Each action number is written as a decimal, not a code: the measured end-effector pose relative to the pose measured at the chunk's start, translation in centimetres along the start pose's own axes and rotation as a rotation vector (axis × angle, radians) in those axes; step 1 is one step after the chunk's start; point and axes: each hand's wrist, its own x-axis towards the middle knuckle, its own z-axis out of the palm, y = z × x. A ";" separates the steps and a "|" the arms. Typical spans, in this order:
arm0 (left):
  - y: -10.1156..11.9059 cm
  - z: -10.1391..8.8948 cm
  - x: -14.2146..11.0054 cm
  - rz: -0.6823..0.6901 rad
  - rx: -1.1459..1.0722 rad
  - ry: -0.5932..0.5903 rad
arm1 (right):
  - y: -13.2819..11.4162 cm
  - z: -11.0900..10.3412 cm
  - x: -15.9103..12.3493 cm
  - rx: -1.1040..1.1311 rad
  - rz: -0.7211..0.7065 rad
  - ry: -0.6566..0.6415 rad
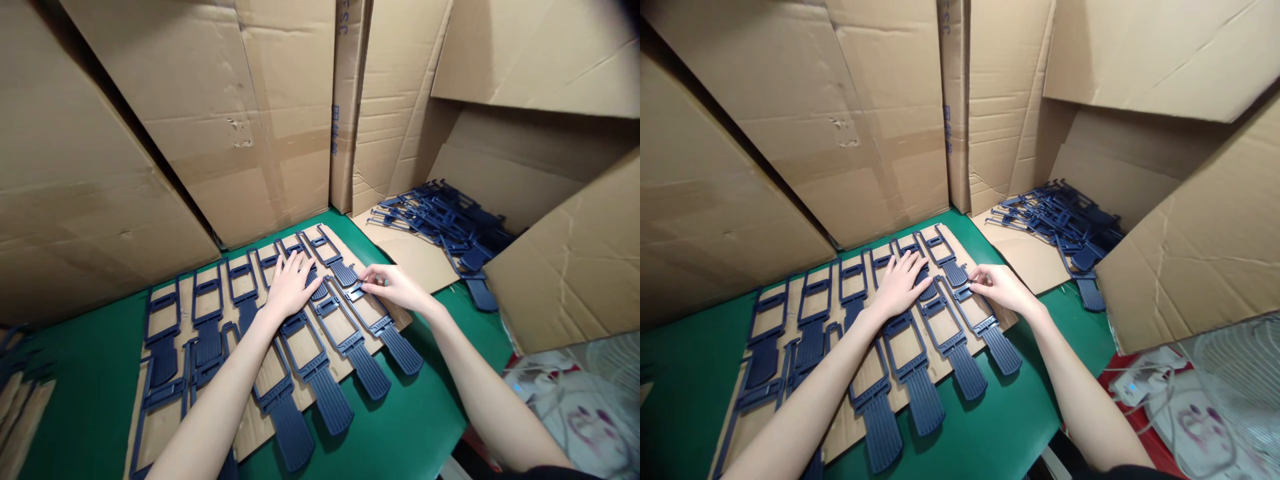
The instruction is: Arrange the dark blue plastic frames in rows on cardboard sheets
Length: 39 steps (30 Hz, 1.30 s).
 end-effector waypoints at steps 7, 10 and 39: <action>0.1 0.0 0.0 0.003 0.013 0.003 | 0.2 0.2 0.0 -0.013 0.017 0.008; 0.1 0.0 0.0 0.006 0.016 0.001 | 0.0 0.1 0.0 -0.022 0.014 0.009; -0.4 -7.9 -0.2 -0.053 -0.238 0.346 | 1.5 0.5 0.8 -0.298 0.126 0.297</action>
